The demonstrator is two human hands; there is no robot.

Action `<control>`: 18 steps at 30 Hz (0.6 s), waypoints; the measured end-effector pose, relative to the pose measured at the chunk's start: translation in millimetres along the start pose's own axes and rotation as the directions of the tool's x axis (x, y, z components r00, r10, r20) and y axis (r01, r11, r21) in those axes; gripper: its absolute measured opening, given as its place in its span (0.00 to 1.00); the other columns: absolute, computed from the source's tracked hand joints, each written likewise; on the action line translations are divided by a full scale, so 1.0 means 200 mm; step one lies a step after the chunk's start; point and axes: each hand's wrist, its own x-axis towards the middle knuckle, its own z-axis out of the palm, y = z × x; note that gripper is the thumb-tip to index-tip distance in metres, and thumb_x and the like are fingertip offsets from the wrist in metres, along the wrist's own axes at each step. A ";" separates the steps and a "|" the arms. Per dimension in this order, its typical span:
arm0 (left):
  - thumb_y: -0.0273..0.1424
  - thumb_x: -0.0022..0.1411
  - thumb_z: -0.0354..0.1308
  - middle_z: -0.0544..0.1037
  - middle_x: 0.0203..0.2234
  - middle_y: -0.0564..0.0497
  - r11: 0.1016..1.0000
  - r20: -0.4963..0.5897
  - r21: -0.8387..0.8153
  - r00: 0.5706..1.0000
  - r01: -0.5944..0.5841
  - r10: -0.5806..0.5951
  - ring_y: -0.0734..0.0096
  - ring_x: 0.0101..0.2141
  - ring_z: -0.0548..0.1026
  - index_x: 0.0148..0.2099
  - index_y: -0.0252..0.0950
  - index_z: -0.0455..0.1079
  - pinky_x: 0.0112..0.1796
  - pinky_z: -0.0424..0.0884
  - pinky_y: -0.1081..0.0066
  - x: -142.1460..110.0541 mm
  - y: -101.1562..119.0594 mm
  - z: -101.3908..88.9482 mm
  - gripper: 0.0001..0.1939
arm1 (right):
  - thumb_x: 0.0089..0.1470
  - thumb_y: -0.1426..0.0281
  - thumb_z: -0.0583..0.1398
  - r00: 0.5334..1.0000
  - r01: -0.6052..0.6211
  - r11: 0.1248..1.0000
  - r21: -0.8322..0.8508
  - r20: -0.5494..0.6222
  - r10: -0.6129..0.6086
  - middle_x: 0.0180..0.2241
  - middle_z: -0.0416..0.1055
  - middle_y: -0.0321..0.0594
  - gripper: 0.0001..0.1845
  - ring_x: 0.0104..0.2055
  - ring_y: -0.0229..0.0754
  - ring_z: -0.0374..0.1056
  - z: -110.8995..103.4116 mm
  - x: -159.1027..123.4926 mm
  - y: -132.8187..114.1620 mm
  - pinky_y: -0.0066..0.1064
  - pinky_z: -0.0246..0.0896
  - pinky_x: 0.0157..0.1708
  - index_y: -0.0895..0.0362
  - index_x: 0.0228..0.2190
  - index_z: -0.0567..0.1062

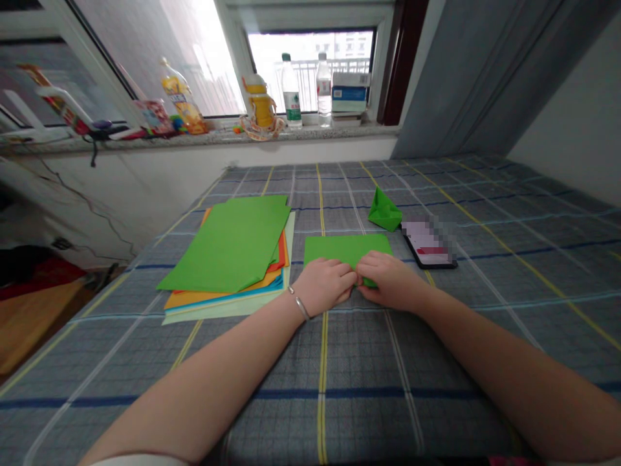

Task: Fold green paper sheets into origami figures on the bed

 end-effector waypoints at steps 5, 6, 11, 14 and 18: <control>0.35 0.68 0.47 0.74 0.31 0.52 1.000 -0.045 0.023 0.999 0.007 -0.006 0.69 0.32 0.72 0.40 0.38 0.68 0.31 0.64 0.68 0.00 0.00 0.01 0.10 | 0.53 0.72 0.55 0.998 -0.029 0.999 -0.033 -0.049 0.028 0.30 0.70 0.40 0.04 0.35 0.44 0.63 0.01 0.01 0.00 0.33 0.55 0.36 0.55 0.27 0.69; 0.35 0.68 0.47 0.74 0.31 0.52 1.000 -0.054 0.026 0.999 0.004 -0.003 0.69 0.33 0.72 0.40 0.38 0.68 0.31 0.64 0.67 0.00 0.00 0.01 0.10 | 0.53 0.72 0.55 0.998 -0.030 0.999 -0.039 -0.060 0.027 0.29 0.70 0.40 0.04 0.35 0.43 0.62 0.01 0.01 0.00 0.33 0.55 0.36 0.55 0.27 0.69; 0.34 0.67 0.47 0.75 0.33 0.52 0.999 -0.106 0.040 0.994 -0.006 0.010 0.68 0.35 0.71 0.39 0.38 0.67 0.36 0.64 0.66 0.01 -0.01 -0.01 0.09 | 0.54 0.71 0.55 0.996 -0.035 0.998 -0.051 -0.085 0.031 0.29 0.70 0.39 0.05 0.34 0.43 0.62 -0.01 0.01 0.00 0.33 0.54 0.35 0.55 0.27 0.69; 0.34 0.67 0.48 0.75 0.32 0.52 0.998 -0.121 0.056 0.993 -0.006 0.013 0.68 0.35 0.70 0.37 0.38 0.67 0.38 0.63 0.65 0.00 -0.02 -0.02 0.09 | 0.53 0.73 0.55 0.996 -0.042 0.998 -0.045 -0.083 0.038 0.28 0.70 0.38 0.05 0.34 0.42 0.62 -0.01 0.00 0.01 0.32 0.54 0.36 0.55 0.27 0.69; 0.33 0.66 0.49 0.75 0.33 0.53 0.998 -0.158 0.065 0.987 0.000 0.010 0.68 0.35 0.70 0.35 0.39 0.67 0.40 0.63 0.65 -0.01 -0.05 -0.02 0.09 | 0.50 0.75 0.56 0.994 -0.049 0.998 -0.026 -0.095 0.046 0.28 0.70 0.38 0.04 0.34 0.41 0.62 -0.02 -0.01 0.04 0.32 0.54 0.36 0.55 0.26 0.70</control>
